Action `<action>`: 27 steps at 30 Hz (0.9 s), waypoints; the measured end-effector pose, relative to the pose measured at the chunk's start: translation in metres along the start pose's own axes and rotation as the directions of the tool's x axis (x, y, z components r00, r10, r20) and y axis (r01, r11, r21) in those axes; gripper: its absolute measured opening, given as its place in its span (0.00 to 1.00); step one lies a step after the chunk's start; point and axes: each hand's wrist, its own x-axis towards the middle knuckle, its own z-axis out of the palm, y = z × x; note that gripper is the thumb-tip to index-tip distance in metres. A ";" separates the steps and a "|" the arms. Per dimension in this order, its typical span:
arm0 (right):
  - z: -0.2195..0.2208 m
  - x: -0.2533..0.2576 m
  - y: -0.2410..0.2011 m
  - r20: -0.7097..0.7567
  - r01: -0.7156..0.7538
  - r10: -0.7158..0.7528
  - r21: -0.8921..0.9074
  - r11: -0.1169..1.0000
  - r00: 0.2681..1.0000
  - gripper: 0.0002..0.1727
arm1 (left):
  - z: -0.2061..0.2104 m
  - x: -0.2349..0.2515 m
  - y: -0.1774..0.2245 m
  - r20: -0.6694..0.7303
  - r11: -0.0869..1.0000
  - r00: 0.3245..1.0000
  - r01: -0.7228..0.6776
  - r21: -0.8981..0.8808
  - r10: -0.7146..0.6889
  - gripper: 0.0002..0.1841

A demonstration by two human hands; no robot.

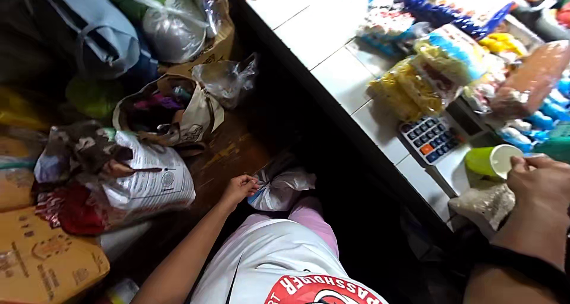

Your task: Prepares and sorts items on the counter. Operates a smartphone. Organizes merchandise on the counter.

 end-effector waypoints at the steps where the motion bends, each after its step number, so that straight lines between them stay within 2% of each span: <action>1: -0.002 -0.011 -0.011 -0.046 0.074 -0.072 0.023 0.997 0.996 0.23 | -0.002 0.001 -0.007 -0.005 0.999 1.000 0.007 0.051 -0.006 0.11; 3: 0.000 -0.045 -0.045 -0.129 0.242 -0.229 0.100 0.965 0.965 0.21 | -0.005 0.004 -0.021 0.003 0.981 0.999 0.033 0.190 -0.034 0.14; 5: 0.026 -0.079 -0.083 -0.100 0.393 -0.380 0.214 0.894 0.920 0.18 | -0.007 0.013 -0.041 0.048 0.950 0.995 0.066 0.305 -0.085 0.22; 6: 0.048 -0.097 -0.103 -0.003 0.400 -0.418 0.294 0.868 0.908 0.19 | -0.008 0.019 -0.052 0.089 0.932 0.991 0.058 0.358 -0.096 0.23; 7: 0.072 -0.114 -0.126 0.167 0.345 -0.413 0.326 0.880 0.895 0.24 | -0.008 0.026 -0.063 0.129 0.912 0.988 0.028 0.409 -0.088 0.21; 8: 0.093 -0.130 -0.152 0.394 0.268 -0.365 0.279 0.922 0.843 0.31 | -0.007 0.033 -0.073 0.167 0.885 0.984 -0.021 0.466 -0.064 0.19; 9: 0.115 -0.142 -0.178 0.590 0.250 -0.320 0.199 0.948 0.741 0.35 | -0.005 0.039 -0.081 0.202 0.862 0.979 -0.069 0.503 -0.040 0.18; 10: 0.139 -0.155 -0.201 0.728 0.297 -0.313 0.156 0.942 0.611 0.36 | -0.001 0.045 -0.087 0.227 0.844 0.973 -0.093 0.529 -0.035 0.18; 11: 0.169 -0.168 -0.217 0.805 0.375 -0.351 0.174 0.911 0.479 0.33 | 0.003 0.048 -0.093 0.242 0.836 0.970 -0.103 0.539 -0.037 0.19; 14: 0.258 -0.196 -0.252 0.859 0.514 -0.491 0.358 0.780 0.147 0.21 | 0.019 0.053 -0.101 0.229 0.872 0.973 -0.077 0.483 -0.040 0.19; 16: 0.301 -0.209 -0.276 0.874 0.527 -0.486 0.399 0.750 0.030 0.24 | 0.031 0.055 -0.106 0.190 0.908 0.981 -0.047 0.417 -0.037 0.19; 17: 0.319 -0.216 -0.287 0.892 0.511 -0.452 0.383 0.769 0.012 0.28 | 0.036 0.054 -0.109 0.164 0.920 0.986 -0.028 0.390 -0.039 0.19; 21: 0.381 -0.241 -0.317 0.929 0.425 -0.360 0.296 0.855 0.079 0.39 | 0.046 0.057 -0.122 -0.009 0.947 1.000 0.007 0.322 -0.004 0.18; 24: 0.393 -0.263 -0.328 0.892 0.396 -0.448 0.392 0.830 0.058 0.26 | 0.049 0.059 -0.141 -0.089 0.959 0.996 0.021 0.284 0.005 0.17; 27: 0.375 -0.277 -0.329 0.861 0.210 -0.507 0.488 0.847 0.043 0.23 | 0.056 0.058 -0.151 -0.146 0.972 0.989 0.034 0.233 0.000 0.19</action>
